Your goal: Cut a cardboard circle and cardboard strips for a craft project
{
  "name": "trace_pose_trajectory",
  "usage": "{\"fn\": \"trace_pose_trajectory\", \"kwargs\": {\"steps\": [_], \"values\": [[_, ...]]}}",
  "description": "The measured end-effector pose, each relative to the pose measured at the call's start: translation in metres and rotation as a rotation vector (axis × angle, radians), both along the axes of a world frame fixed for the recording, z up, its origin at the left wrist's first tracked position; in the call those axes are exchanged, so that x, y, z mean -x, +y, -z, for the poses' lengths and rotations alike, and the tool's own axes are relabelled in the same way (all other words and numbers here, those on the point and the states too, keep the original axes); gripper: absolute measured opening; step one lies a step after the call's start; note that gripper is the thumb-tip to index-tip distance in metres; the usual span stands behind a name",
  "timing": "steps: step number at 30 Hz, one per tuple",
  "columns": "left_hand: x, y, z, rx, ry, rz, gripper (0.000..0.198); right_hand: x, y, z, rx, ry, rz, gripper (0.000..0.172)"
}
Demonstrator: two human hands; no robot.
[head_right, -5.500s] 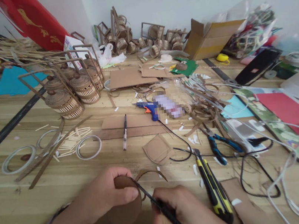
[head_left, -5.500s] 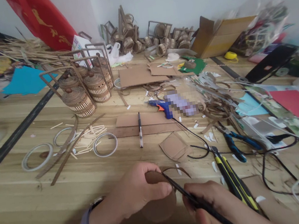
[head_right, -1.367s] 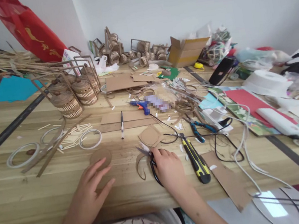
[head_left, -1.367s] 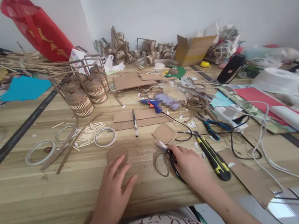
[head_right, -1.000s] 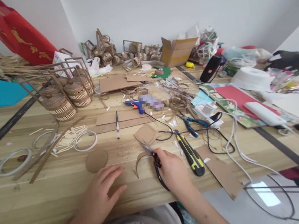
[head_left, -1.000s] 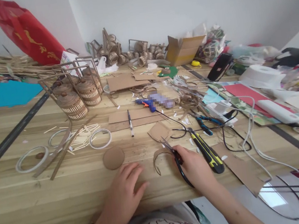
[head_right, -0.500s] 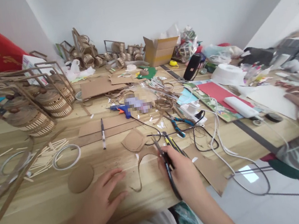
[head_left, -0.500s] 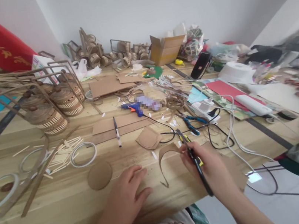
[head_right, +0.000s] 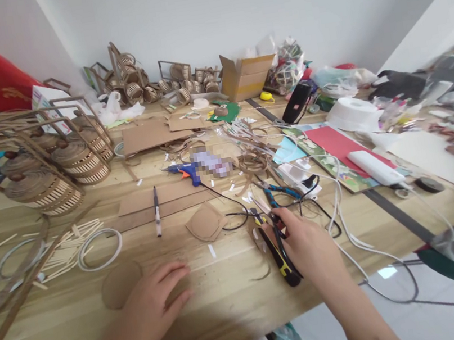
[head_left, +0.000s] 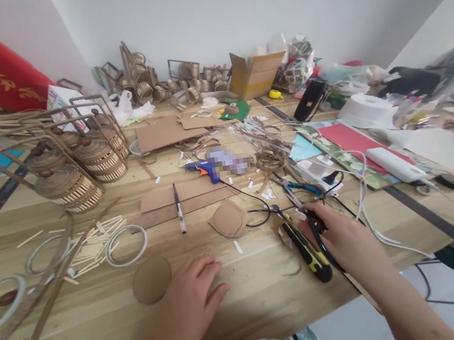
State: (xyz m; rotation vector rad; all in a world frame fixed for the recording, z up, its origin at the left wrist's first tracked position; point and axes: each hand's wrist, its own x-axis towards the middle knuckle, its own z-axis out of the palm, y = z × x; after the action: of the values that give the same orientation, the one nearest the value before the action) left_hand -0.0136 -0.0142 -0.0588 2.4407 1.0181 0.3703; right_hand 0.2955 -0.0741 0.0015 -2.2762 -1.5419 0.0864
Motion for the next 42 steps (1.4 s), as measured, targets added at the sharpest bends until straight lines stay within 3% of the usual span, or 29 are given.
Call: {"fn": "trace_pose_trajectory", "kwargs": {"steps": [6,9,13,19,21,22,25,27,30,35,39,42], "values": [[-0.037,0.026,-0.022,-0.065,0.153,-0.001,0.024,-0.007,0.000,-0.002,-0.089,-0.080,0.080,0.051],[-0.067,0.041,-0.029,-0.119,0.209,-0.095,0.038,-0.004,-0.003,-0.009,-0.149,-0.051,0.088,0.049],[-0.097,0.058,-0.026,-0.037,0.262,-0.167,0.060,0.006,-0.007,-0.018,-0.244,-0.015,0.070,0.036],[-0.099,0.073,-0.012,0.115,0.182,-0.229,0.095,0.031,-0.006,-0.010,-0.253,0.181,-0.034,0.027],[-0.092,0.076,-0.011,0.187,0.125,-0.245,0.091,0.039,0.000,-0.003,-0.238,0.250,-0.069,0.027],[-0.087,0.076,-0.011,0.222,0.092,-0.251,0.079,0.043,0.004,0.001,-0.224,0.281,-0.090,0.028],[-0.069,0.072,-0.015,0.323,-0.021,-0.277,0.027,0.054,0.019,0.011,-0.179,0.374,-0.169,0.028],[-0.054,0.066,-0.020,0.386,-0.105,-0.324,0.013,0.063,0.030,0.017,-0.187,0.456,-0.199,0.030],[-0.035,0.055,-0.027,0.484,-0.292,-0.422,0.024,0.077,0.047,0.025,-0.242,0.581,-0.185,0.037],[-0.023,0.038,-0.029,0.959,-0.989,-0.672,0.046,0.105,0.071,0.028,-0.220,0.885,-0.224,0.040],[-0.025,0.036,-0.026,1.215,-1.207,-0.608,0.053,0.117,0.088,0.030,-0.167,1.192,-0.164,0.037],[-0.022,0.040,-0.027,1.353,-1.430,-0.584,0.038,0.110,0.097,0.040,-0.246,1.247,-0.079,0.038]]}}
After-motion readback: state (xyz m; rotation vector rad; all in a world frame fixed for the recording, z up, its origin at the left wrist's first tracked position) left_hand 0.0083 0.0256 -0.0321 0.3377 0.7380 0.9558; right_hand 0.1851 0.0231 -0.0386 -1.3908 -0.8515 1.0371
